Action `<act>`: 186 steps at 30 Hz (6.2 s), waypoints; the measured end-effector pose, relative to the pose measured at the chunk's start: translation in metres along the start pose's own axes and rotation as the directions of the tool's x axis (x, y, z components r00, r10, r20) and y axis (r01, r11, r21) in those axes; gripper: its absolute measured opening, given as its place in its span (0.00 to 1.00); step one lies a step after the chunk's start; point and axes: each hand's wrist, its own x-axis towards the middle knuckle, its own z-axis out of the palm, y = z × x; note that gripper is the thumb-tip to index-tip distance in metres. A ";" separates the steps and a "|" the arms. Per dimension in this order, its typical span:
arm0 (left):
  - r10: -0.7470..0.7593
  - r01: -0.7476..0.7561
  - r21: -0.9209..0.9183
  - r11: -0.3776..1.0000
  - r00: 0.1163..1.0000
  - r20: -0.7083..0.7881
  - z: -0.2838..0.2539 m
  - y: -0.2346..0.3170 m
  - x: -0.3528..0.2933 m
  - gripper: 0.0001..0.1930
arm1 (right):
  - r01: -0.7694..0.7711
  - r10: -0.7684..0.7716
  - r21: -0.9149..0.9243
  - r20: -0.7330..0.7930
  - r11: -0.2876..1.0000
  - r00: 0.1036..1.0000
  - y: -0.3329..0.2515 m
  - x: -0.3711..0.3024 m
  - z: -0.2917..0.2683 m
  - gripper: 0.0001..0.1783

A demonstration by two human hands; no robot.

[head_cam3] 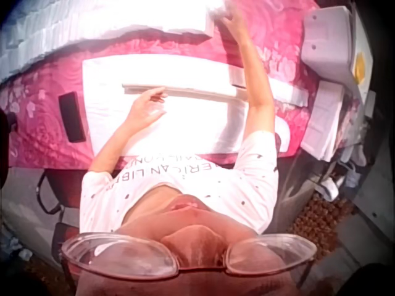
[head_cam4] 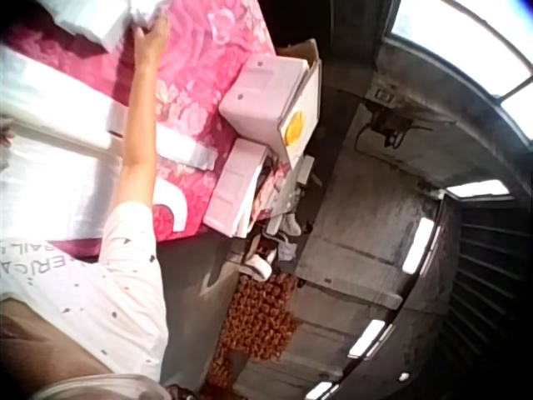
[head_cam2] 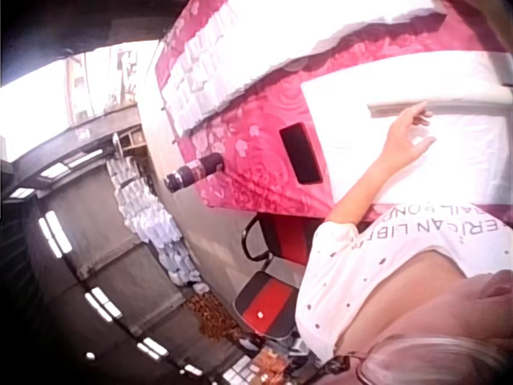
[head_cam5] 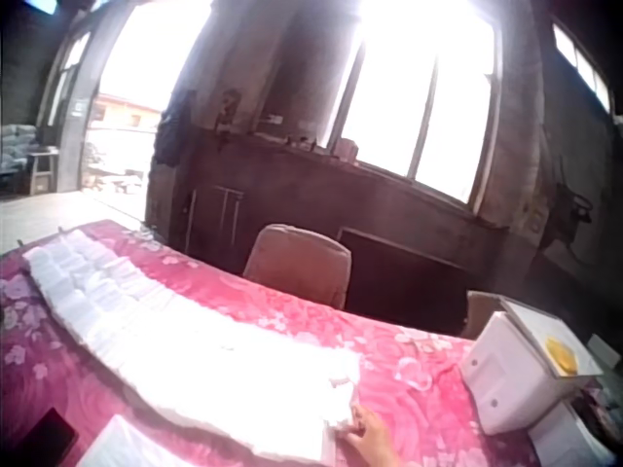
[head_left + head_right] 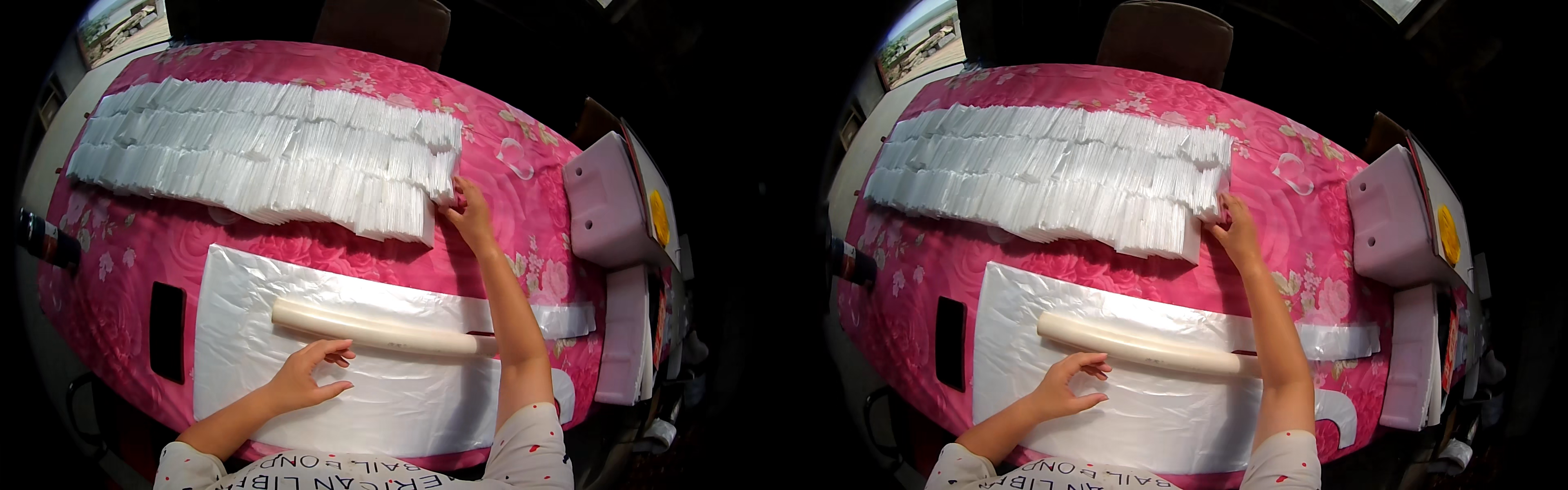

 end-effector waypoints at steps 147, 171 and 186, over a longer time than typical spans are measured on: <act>0.219 -0.369 0.345 0.863 0.889 0.403 0.196 0.033 -0.051 0.23 | -0.450 0.593 0.404 -0.372 0.796 0.714 -0.109 -0.380 -0.148 0.11; 0.115 0.078 0.952 0.294 0.987 -0.116 -0.035 0.044 -0.065 0.15 | -0.723 0.728 -0.193 0.390 0.663 0.563 -0.239 -0.424 -0.059 0.24; 0.193 -0.332 0.782 0.527 0.943 0.270 0.162 -0.026 -0.024 0.33 | -0.745 0.704 -0.156 0.495 0.648 0.509 -0.227 -0.428 -0.073 0.24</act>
